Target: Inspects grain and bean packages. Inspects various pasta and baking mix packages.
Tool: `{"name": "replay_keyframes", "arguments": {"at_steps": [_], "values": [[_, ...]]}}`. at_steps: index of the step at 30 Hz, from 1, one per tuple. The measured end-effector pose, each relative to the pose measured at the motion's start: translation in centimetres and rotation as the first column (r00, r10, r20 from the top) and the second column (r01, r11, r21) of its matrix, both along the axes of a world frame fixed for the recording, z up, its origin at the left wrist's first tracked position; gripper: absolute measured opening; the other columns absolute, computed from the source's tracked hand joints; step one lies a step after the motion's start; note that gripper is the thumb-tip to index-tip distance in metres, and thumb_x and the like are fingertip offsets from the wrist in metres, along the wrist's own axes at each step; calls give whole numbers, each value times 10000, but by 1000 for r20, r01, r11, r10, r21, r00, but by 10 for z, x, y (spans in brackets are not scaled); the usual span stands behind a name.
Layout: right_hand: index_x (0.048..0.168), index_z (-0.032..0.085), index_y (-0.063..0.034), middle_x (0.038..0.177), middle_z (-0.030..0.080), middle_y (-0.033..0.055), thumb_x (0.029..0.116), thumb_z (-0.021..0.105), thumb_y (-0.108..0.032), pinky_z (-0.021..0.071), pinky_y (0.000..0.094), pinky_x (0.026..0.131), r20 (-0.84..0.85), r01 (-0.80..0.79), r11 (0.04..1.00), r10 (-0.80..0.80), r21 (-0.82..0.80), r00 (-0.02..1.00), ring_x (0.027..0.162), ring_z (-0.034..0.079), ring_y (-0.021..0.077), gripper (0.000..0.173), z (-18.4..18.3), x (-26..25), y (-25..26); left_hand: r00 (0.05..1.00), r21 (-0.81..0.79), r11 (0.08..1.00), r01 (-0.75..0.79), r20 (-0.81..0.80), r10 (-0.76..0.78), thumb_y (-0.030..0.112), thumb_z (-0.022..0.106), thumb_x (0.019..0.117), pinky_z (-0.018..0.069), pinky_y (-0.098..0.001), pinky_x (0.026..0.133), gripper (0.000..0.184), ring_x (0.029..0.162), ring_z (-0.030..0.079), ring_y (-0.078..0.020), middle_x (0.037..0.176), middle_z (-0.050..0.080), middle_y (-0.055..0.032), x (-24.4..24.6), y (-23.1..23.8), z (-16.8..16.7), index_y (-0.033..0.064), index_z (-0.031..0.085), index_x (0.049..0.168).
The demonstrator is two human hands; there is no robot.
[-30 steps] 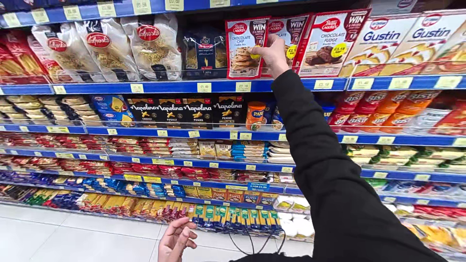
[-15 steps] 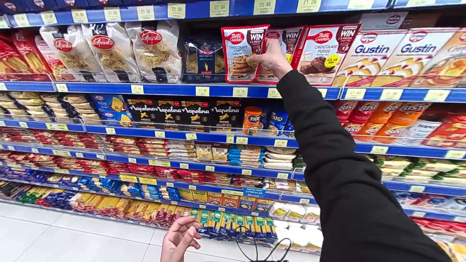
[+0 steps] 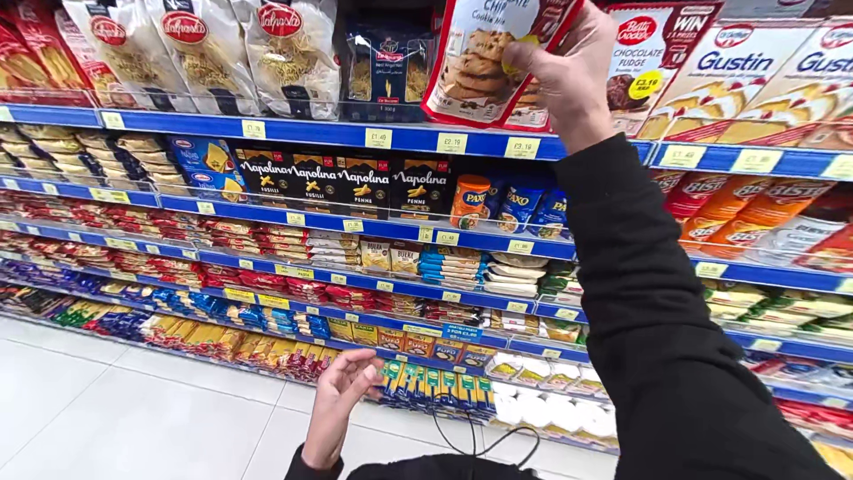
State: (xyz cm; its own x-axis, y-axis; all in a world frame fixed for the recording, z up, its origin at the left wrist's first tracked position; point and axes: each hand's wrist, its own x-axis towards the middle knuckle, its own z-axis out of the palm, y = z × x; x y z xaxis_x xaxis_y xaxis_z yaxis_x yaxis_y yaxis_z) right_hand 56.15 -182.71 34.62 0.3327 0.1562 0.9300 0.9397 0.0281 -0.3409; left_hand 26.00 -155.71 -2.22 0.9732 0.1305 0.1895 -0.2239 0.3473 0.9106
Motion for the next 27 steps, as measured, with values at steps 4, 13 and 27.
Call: {"name": "replay_keyframes", "arguments": {"at_steps": [4, 13, 27], "values": [[1225, 603, 15, 1094, 731, 73, 863, 794, -77, 613, 370, 931, -239, -128, 990, 139, 58, 961, 1021, 720, 182, 420, -43, -51, 20, 985, 130, 991, 38, 161, -59, 376, 730, 944, 630, -465, 874, 633, 1088, 701, -341, 1285, 661, -209, 33, 1, 51, -16, 535, 1401], [1198, 633, -2, 1034, 750, 60, 868, 758, -56, 635, 356, 862, -549, -315, 948, 290, 52, 784, 946, 738, 165, 357, -165, -146, 101, 958, -218, 972, 91, 285, -25, 123, 801, 872, 557, -439, 1020, 609, 1113, 687, -273, 1240, 666, -177, 56, 13, 98, -24, 495, 1377], [1227, 643, -99, 1027, 752, 23, 942, 727, -230, 635, 273, 752, -769, -388, 921, 281, 46, 575, 872, 737, 110, 325, -246, -228, 180, 988, -353, 925, -141, 10, 155, 45, 668, 956, 633, -443, 861, 359, 928, 749, -303, 1083, 712, -231, -27, 86, 49, -101, 554, 1264]]}}
